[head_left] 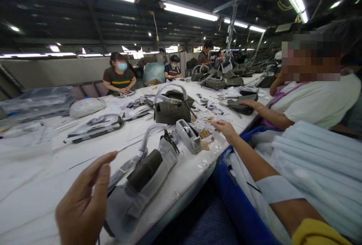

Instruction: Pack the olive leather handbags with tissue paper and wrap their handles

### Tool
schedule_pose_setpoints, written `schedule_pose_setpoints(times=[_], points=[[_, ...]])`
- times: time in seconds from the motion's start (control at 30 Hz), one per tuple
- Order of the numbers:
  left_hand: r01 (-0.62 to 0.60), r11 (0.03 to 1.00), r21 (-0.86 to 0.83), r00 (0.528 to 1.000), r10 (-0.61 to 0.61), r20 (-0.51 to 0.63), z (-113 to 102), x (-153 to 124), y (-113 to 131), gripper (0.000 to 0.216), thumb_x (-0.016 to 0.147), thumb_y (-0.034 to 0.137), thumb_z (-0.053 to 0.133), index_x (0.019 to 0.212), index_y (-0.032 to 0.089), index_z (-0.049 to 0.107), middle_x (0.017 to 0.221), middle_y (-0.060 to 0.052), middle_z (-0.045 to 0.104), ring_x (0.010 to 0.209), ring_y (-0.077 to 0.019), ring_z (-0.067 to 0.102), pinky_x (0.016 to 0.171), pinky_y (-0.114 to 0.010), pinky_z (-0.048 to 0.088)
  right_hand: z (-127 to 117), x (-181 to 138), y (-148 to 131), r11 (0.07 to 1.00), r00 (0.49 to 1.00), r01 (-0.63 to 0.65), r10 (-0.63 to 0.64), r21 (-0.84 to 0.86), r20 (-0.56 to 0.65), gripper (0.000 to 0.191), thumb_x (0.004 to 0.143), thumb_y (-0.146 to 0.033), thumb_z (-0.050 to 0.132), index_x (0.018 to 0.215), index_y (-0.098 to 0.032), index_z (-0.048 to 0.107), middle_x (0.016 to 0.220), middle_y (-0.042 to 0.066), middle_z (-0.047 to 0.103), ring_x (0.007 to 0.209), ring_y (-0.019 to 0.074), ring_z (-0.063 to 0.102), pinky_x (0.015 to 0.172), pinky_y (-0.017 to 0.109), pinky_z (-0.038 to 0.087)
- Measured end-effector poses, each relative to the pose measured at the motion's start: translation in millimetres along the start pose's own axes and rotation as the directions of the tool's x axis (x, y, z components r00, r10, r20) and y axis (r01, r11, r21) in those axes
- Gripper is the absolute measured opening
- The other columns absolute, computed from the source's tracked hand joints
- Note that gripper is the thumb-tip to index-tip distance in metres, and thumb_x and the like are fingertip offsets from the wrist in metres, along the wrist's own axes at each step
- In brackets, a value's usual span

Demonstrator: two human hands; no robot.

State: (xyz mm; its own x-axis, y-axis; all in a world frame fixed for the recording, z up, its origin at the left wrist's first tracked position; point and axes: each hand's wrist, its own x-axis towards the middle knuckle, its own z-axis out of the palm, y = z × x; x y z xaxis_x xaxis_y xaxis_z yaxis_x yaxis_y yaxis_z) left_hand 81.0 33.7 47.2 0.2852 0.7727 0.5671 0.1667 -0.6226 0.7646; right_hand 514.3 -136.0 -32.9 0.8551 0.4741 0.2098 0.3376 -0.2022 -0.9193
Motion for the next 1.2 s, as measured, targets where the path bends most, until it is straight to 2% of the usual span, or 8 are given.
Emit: schedule_pose_setpoints(times=[0.1,0.23,0.4,0.53,0.7,0.9,1.0,1.2], points=[[-0.025,0.994,-0.103,0.979,0.045,0.198,31,5,11,0.032,0.088,0.049,0.062,0.110,0.027,0.070,0.111,-0.002,0.072,0.106,-0.0255,0.066,0.099,-0.039,0.052,12,-18,-40,0.988,0.992,0.078,-0.090,0.131,0.091,0.037,0.079,-0.055,0.064,0.085,-0.019,0.073,0.122,0.008,0.070,0.112,0.0254,0.063,0.089,0.033,0.049],[-0.007,0.965,-0.261,0.867,0.136,0.480,87,15,19,0.036,0.088,0.042,0.063,0.120,0.025,0.067,0.119,-0.006,0.069,0.104,-0.0235,0.067,0.087,-0.033,0.057,35,-55,-87,0.930,0.941,0.134,-0.227,0.343,0.249,0.025,0.078,-0.045,0.071,0.075,-0.021,0.073,0.129,0.005,0.066,0.127,0.0272,0.053,0.109,0.042,0.036],[-0.039,0.943,-0.329,0.794,0.229,0.562,131,26,26,0.044,0.082,0.037,0.072,0.123,0.024,0.065,0.123,-0.008,0.068,0.103,-0.0249,0.066,0.078,-0.032,0.056,65,-98,-124,0.891,0.855,0.091,-0.299,0.445,0.423,0.023,0.080,-0.044,0.071,0.073,-0.022,0.072,0.133,0.004,0.063,0.131,0.0282,0.049,0.114,0.046,0.029],[0.000,0.934,-0.357,0.704,0.253,0.663,127,29,23,0.024,0.086,0.041,0.067,0.098,0.022,0.075,0.090,-0.003,0.075,0.084,-0.0209,0.068,0.072,-0.028,0.051,79,-119,-131,0.847,0.825,-0.020,-0.287,0.532,0.487,0.024,0.080,-0.045,0.072,0.074,-0.022,0.072,0.131,0.004,0.064,0.128,0.0280,0.053,0.111,0.044,0.036],[0.134,0.928,-0.347,0.719,0.150,0.678,109,29,19,0.029,0.088,0.046,0.063,0.087,0.019,0.075,0.073,-0.002,0.071,0.070,-0.0168,0.064,0.068,-0.026,0.050,90,-134,-118,0.771,0.842,-0.128,-0.248,0.624,0.480,0.027,0.083,-0.048,0.070,0.085,-0.021,0.071,0.118,0.006,0.070,0.119,0.0253,0.059,0.108,0.042,0.040],[0.384,0.818,-0.428,0.693,0.051,0.719,101,30,28,0.036,0.086,0.051,0.064,0.077,0.016,0.067,0.076,-0.003,0.067,0.070,-0.0139,0.061,0.071,-0.027,0.051,101,-147,-94,0.822,0.801,-0.033,-0.319,0.569,0.506,0.046,0.081,-0.050,0.072,0.119,-0.025,0.063,0.121,0.006,0.068,0.118,0.0227,0.060,0.108,0.041,0.042],[0.462,0.760,-0.457,0.683,0.024,0.730,102,32,31,0.035,0.086,0.051,0.066,0.080,0.016,0.066,0.078,-0.002,0.066,0.071,-0.0131,0.061,0.073,-0.027,0.052,109,-151,-82,0.865,0.828,0.027,-0.300,0.500,0.474,0.049,0.074,-0.044,0.080,0.116,-0.025,0.064,0.116,0.007,0.069,0.114,0.0244,0.063,0.106,0.043,0.045],[0.548,0.663,-0.510,0.690,-0.014,0.724,104,33,32,0.034,0.082,0.047,0.073,0.096,0.016,0.069,0.089,-0.003,0.067,0.069,-0.0092,0.059,0.066,-0.020,0.050,118,-154,-60,0.818,0.914,-0.070,-0.178,0.571,0.366,0.042,0.065,-0.041,0.086,0.097,-0.022,0.067,0.087,0.002,0.069,0.086,0.0197,0.066,0.087,0.037,0.053]])
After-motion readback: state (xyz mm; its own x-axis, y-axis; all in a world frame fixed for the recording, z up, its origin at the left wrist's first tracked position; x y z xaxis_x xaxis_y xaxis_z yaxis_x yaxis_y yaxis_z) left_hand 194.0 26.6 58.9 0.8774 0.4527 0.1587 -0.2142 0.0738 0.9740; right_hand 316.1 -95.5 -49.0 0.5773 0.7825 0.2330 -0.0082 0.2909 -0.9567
